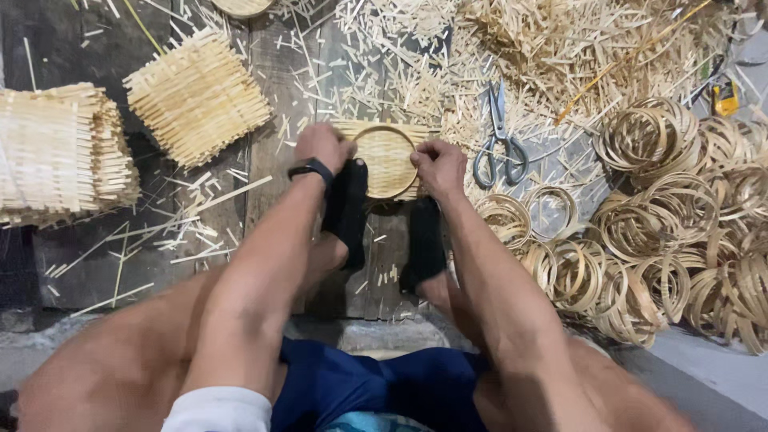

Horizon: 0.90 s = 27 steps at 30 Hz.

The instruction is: The person assembles small round bamboo baskets by placing a circular bamboo ring onto a flat woven bamboo mat, then uses shears to trim the excess mat material around the ring. The finished baskets are stacked nearby.

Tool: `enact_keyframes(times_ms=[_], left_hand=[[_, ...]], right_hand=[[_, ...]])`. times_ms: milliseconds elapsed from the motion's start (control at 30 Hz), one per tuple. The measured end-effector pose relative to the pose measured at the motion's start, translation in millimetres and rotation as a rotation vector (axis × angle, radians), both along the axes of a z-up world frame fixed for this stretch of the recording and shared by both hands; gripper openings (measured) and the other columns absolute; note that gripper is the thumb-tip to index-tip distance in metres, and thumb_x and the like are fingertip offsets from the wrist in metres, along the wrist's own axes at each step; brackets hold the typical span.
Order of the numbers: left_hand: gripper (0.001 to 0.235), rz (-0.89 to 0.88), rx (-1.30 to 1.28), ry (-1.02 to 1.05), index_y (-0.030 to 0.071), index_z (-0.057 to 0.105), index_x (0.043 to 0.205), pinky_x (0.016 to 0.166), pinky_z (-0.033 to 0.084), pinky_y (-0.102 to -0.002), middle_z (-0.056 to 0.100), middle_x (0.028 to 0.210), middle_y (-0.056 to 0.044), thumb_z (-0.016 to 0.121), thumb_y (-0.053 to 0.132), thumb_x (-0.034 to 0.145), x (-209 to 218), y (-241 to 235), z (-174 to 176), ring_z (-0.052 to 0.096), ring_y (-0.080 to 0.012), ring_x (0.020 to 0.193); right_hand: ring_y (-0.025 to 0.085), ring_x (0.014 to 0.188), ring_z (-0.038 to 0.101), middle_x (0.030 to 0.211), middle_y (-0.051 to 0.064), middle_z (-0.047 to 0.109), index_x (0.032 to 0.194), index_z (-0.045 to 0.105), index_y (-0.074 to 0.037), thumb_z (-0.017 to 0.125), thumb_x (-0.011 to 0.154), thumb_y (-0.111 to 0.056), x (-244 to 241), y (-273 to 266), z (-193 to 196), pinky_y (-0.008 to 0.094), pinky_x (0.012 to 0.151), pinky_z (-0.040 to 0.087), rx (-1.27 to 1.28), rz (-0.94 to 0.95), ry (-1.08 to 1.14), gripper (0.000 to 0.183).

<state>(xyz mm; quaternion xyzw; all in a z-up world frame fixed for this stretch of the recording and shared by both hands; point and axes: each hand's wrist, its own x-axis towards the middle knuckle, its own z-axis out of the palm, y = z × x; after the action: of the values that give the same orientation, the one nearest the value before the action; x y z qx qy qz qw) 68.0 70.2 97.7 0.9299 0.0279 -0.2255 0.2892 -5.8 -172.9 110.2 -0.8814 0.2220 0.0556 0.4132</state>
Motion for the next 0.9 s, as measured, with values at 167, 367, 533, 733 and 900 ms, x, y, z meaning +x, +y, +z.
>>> enact_keyframes(times_ms=[167,367,533,733,900], left_hand=[[0.015,-0.263,-0.331,-0.572,0.01,0.082,0.093,0.075,0.054,-0.047,0.075,0.089,-0.016,0.077,0.021,0.084,9,-42,7,0.068,-0.0384,0.085],[0.015,-0.091,-0.521,-0.17,0.01,0.079,0.099,0.074,0.056,-0.039,0.075,0.088,-0.014,0.072,0.022,0.092,16,-49,-19,0.072,-0.028,0.081],[0.014,0.001,-0.643,-0.04,0.006,0.076,0.101,0.075,0.057,-0.033,0.076,0.089,-0.012,0.072,0.017,0.093,17,-50,-43,0.073,-0.0212,0.082],[0.018,0.041,-0.675,-0.106,0.005,0.079,0.103,0.074,0.058,-0.031,0.078,0.088,-0.01,0.078,0.015,0.088,11,-55,-59,0.073,-0.0154,0.079],[0.016,0.029,-0.651,-0.114,0.005,0.079,0.101,0.071,0.056,-0.03,0.077,0.085,-0.01,0.078,0.015,0.089,10,-50,-58,0.072,-0.0173,0.076]], right_hand=[[0.014,0.069,0.074,0.077,0.009,0.078,0.088,0.079,-0.004,0.083,0.078,-0.011,1,-12,-5,0.03,0.067,0.058,0.094,0.039,0.02,0.013],[0.019,0.069,0.072,0.078,0.011,0.077,0.089,0.079,-0.003,0.084,0.076,-0.012,8,-7,2,0.033,0.067,0.057,0.05,0.029,0.034,0.017],[0.03,0.078,0.07,0.088,0.015,0.073,0.092,0.074,-0.003,0.079,0.091,-0.018,-49,58,23,0.04,0.073,0.054,-0.227,-0.167,-0.284,0.016],[0.018,0.061,0.063,0.075,0.01,0.07,0.091,0.071,0.001,0.077,0.096,-0.028,-91,109,-20,0.034,0.056,0.049,0.564,-0.639,0.133,0.03],[0.011,0.058,0.06,0.069,0.006,0.07,0.089,0.071,0.002,0.069,0.1,-0.029,-97,106,-79,0.027,0.052,0.048,0.482,-0.62,0.257,0.033]])
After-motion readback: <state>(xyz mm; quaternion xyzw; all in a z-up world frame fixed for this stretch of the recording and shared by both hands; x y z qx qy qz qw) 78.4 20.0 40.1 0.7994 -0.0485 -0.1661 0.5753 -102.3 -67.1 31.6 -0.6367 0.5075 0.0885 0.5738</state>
